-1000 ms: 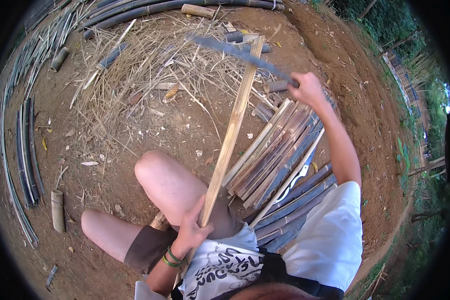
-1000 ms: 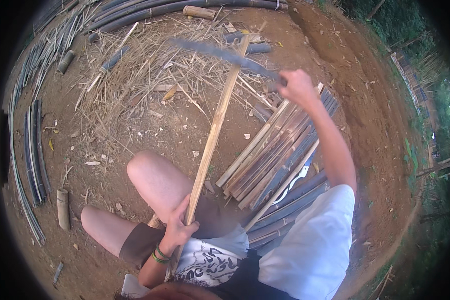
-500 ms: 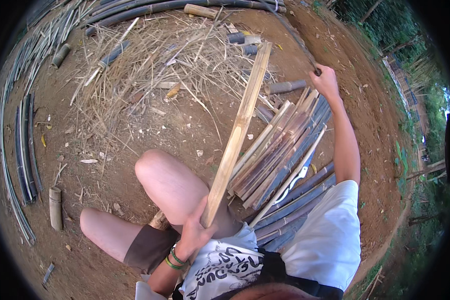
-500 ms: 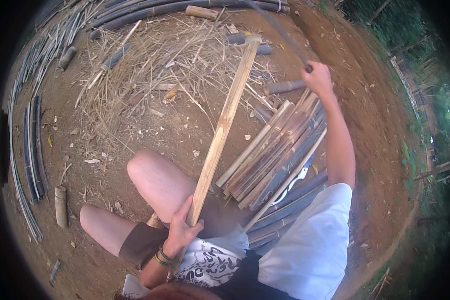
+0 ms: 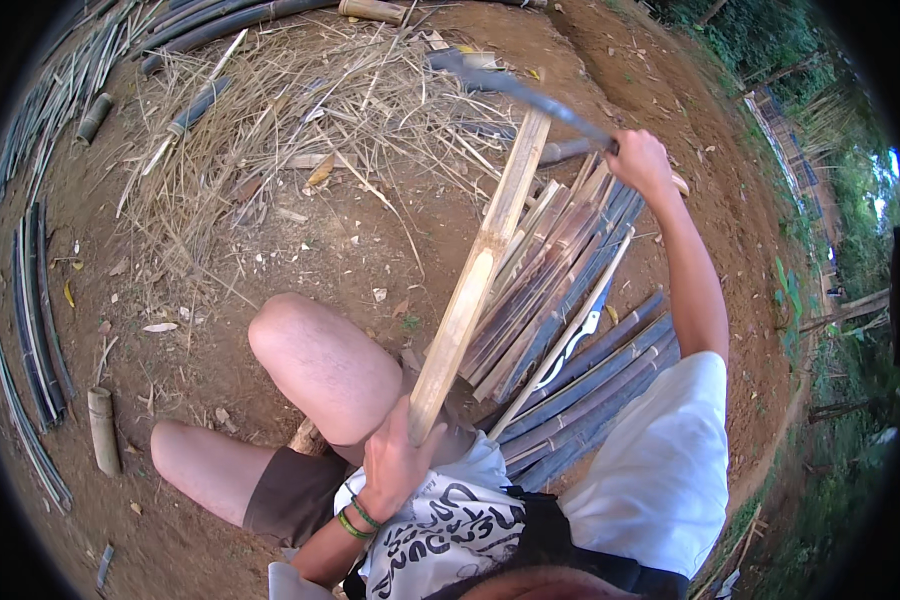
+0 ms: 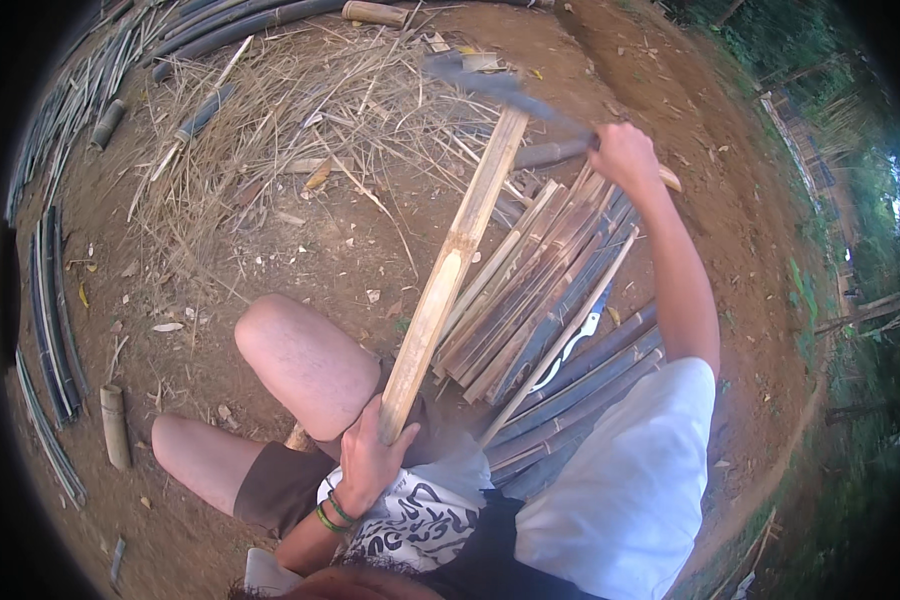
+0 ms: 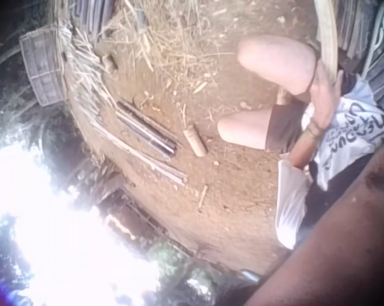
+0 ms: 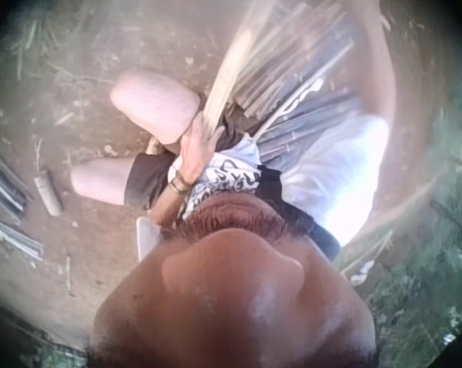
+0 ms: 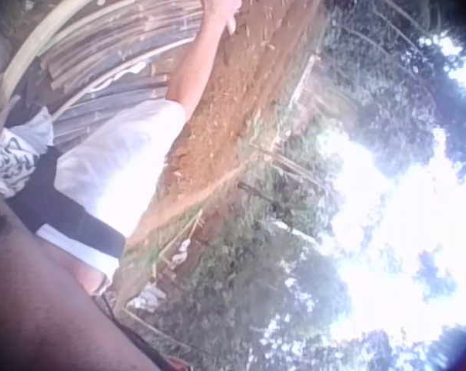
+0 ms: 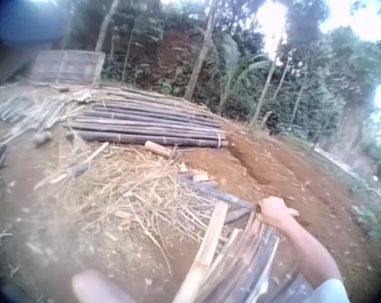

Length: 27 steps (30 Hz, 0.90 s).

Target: The person shaves a piece of bamboo with a machete, stripping layers and smoothing the surface while sitting on the ground.

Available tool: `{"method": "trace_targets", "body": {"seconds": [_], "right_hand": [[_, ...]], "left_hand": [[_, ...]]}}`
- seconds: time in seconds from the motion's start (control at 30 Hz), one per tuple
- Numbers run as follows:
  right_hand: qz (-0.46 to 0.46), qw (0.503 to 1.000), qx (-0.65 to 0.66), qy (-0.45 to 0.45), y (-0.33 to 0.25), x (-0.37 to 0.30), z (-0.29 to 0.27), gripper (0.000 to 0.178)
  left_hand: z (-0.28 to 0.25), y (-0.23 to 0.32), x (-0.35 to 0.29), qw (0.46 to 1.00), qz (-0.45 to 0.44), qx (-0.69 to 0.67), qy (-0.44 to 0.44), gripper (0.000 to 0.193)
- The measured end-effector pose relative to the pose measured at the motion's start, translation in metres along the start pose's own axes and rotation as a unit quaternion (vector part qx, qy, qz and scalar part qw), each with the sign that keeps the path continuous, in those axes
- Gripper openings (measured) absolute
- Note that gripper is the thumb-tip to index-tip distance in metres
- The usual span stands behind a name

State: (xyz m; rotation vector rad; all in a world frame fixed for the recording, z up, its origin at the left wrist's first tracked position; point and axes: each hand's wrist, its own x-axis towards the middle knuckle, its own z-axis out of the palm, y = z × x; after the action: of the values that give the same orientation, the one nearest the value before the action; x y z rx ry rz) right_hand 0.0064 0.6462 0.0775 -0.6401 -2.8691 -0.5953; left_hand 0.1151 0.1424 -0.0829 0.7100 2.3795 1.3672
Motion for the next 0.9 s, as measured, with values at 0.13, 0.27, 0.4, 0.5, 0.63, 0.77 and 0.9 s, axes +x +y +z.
{"method": "trace_targets", "body": {"seconds": [0.13,0.27,0.4,0.5,0.63,0.77,0.9], "right_hand": [[-0.023,0.999,0.009,-0.022,0.005,0.000,-0.003,0.020],[-0.111,0.987,0.029,-0.111,-0.053,-0.033,-0.006,0.022],[-0.019,0.991,0.106,-0.084,-0.055,-0.049,0.031,0.020],[0.093,0.973,0.206,-0.046,-0.046,-0.060,0.046,0.028],[0.166,0.915,0.367,-0.026,-0.069,-0.074,0.030,0.026],[0.051,0.904,0.424,-0.002,-0.107,-0.108,0.017,0.018],[-0.142,0.916,0.374,-0.030,-0.158,-0.150,-0.001,0.013]], "left_hand": [[-0.003,0.000,0.004,0.999,-0.029,-0.002,0.025,0.057],[-0.009,0.000,0.005,0.997,-0.041,-0.055,0.026,0.051],[-0.019,-0.008,0.009,0.988,-0.049,-0.142,-0.024,0.046],[-0.020,-0.035,0.012,0.962,-0.079,-0.253,-0.067,0.045],[-0.030,-0.030,0.020,0.906,-0.128,-0.386,-0.118,0.042],[-0.041,-0.023,0.023,0.885,-0.176,-0.401,-0.157,0.041],[-0.041,-0.030,0.026,0.857,-0.161,-0.456,-0.178,0.041]]}}
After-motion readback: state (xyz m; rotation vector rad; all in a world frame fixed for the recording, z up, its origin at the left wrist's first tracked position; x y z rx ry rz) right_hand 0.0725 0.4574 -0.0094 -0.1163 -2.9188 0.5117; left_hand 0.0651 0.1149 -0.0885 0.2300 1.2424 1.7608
